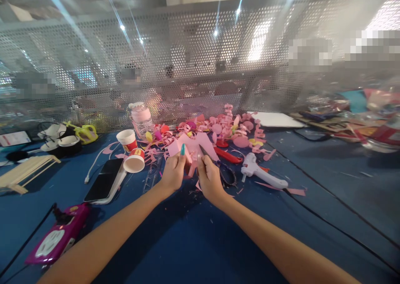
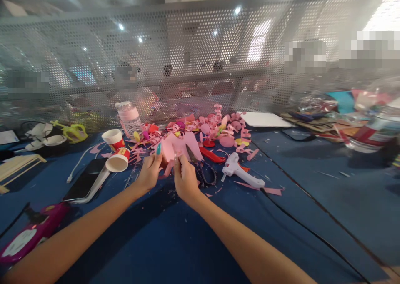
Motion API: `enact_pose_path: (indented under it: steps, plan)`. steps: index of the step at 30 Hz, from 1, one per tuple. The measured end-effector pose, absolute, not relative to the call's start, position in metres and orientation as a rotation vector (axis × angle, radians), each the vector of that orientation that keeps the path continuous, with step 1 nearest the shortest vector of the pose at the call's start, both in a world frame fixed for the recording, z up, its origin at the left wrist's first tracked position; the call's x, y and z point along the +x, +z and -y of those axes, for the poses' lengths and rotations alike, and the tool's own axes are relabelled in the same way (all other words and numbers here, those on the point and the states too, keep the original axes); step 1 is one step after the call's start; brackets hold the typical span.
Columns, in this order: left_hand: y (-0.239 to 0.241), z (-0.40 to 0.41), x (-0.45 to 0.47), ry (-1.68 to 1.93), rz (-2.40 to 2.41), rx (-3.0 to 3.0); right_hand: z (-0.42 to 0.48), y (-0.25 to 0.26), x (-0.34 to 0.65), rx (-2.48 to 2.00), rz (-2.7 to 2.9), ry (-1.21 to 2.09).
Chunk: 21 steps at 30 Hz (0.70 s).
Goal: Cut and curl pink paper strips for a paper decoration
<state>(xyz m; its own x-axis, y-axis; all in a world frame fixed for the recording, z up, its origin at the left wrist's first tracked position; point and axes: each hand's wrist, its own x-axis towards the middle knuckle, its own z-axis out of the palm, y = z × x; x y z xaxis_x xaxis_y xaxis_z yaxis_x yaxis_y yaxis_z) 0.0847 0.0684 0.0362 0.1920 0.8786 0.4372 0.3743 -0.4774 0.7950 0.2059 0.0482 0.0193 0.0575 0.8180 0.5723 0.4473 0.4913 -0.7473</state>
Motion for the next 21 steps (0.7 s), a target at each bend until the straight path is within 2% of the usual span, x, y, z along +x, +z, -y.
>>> enact_pose_path:
  steps: [12, 21]
  plan:
    - [0.0407, -0.0664, 0.0868, 1.130, -1.147, 2.146, -0.0517, 0.0183, 0.2077, -1.087, 1.604, 0.415]
    - [0.0413, -0.0654, 0.0857, 1.163, -1.154, 2.174, -0.0544, 0.0170, 0.2015, -0.817, 1.272, 1.053]
